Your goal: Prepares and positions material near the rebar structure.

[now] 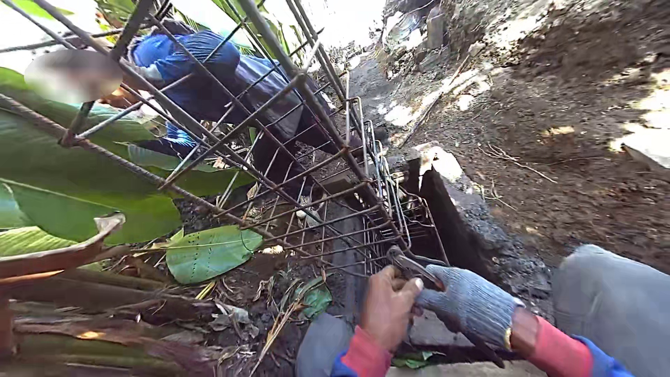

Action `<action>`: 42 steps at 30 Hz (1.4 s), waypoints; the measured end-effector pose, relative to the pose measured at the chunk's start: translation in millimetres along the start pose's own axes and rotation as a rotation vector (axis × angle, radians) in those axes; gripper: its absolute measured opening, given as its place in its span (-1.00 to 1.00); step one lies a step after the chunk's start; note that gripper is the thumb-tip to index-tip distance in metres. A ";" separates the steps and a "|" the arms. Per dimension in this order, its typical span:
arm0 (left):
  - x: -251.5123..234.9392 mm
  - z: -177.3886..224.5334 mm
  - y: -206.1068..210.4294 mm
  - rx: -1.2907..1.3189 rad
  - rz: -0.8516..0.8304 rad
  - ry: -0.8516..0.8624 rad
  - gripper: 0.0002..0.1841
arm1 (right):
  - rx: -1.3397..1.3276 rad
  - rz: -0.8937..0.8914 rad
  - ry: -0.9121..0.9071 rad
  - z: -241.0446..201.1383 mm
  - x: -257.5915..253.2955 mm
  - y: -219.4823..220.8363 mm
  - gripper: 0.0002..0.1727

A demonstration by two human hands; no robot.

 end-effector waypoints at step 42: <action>40.9 16.0 -52.2 0.298 0.578 0.628 -0.81 | -0.089 -0.485 -0.351 -23.6 47.1 32.6 -0.65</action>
Point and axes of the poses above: each hand's wrist, its own x-axis away from the middle knuckle, its own y-axis out of the palm, z = x × y, the point moved 9 cm from there along -x, towards the middle knuckle
